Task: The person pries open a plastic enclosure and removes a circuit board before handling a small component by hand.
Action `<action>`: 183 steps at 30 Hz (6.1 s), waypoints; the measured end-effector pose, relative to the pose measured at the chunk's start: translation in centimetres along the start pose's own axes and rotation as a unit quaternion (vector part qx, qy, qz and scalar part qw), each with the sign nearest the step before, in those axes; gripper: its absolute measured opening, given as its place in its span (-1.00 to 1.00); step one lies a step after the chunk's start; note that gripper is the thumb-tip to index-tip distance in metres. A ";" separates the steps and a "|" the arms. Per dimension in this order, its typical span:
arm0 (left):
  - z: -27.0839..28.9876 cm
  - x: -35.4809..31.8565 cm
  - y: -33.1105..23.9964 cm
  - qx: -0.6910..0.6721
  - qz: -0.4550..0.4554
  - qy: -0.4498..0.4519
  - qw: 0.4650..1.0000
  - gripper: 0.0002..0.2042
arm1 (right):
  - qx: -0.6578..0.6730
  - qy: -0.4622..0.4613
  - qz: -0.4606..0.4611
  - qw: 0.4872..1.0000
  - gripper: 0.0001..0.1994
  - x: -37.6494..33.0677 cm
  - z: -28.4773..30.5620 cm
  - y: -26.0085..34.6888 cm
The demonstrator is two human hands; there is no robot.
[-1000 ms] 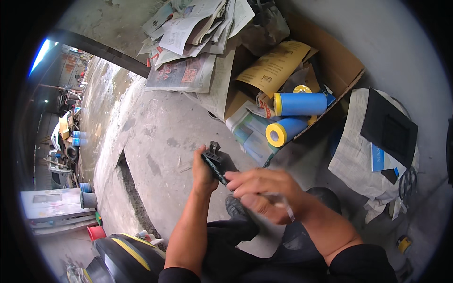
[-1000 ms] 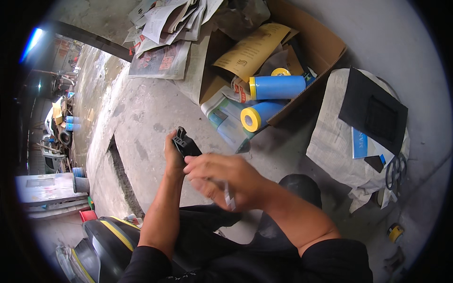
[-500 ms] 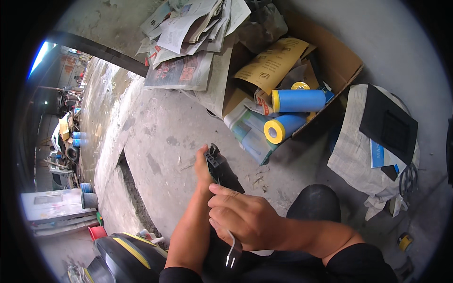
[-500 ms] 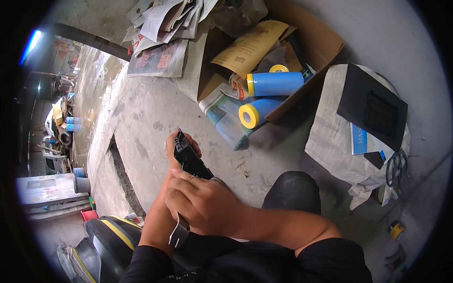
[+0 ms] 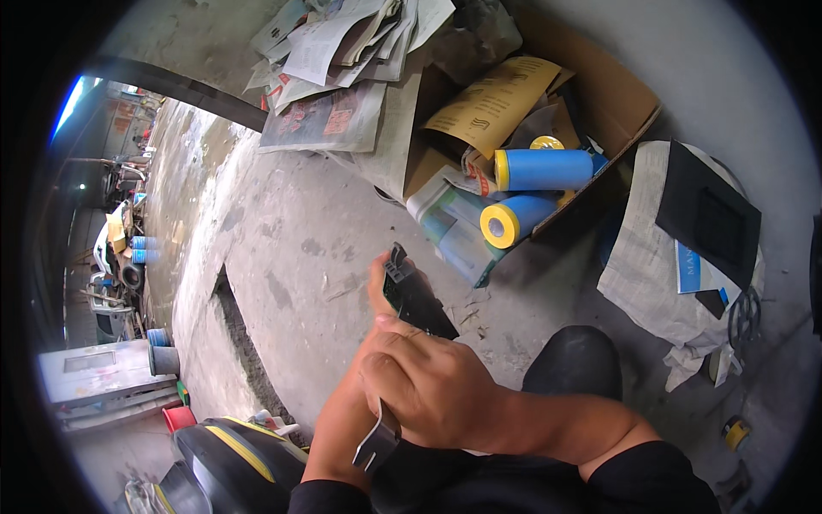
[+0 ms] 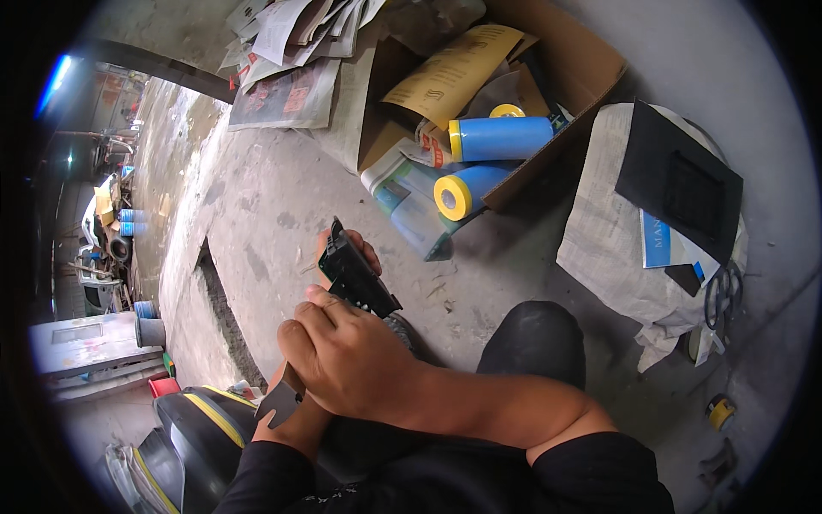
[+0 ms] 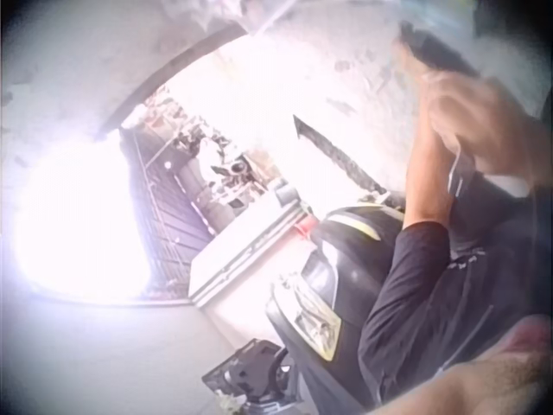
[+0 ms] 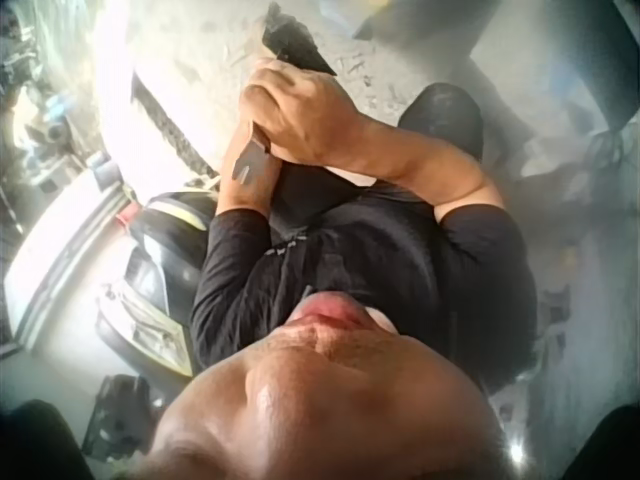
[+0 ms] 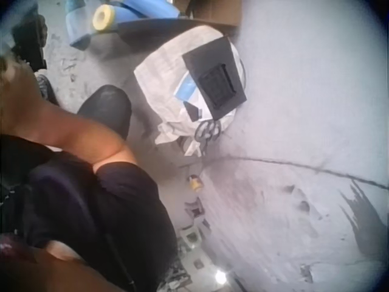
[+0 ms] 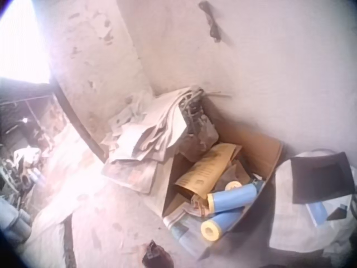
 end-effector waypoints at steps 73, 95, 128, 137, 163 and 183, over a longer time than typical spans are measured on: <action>-1.7 -6.7 -4.4 0.246 -0.023 0.277 0.929 0.08 | 0.205 0.060 -0.388 0.897 -0.41 -1.6 5.5 -10.5; -1.5 -6.5 -2.4 0.263 -0.081 0.290 0.917 0.15 | 0.110 0.062 -0.394 0.910 -0.44 -0.8 5.2 -8.0; -1.8 -7.6 0.3 0.113 0.054 0.315 0.941 -0.12 | 0.064 0.086 -0.402 0.910 -0.69 -1.0 5.4 -9.1; -1.6 -6.8 -2.2 0.123 -0.053 0.311 0.941 -0.05 | 0.080 0.058 -0.380 0.920 -0.34 -0.4 5.8 -8.2; -0.2 -4.1 -4.0 0.162 -0.167 0.204 0.951 0.12 | 0.220 0.041 -0.292 0.930 -0.10 -3.0 0.8 -12.0; 0.3 -3.6 -2.8 0.109 -0.157 0.219 0.957 0.06 | 0.193 0.047 -0.306 0.931 -0.17 -2.6 1.1 -11.3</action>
Point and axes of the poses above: each hand's wrist, its own x-axis towards the middle knuckle, its own z-axis out of the back of the hand, y = z × x, the point moved 5 cm from there along x, towards the middle knuckle, and after that the axes turned 13 degrees about x, right-handed, at the moved point
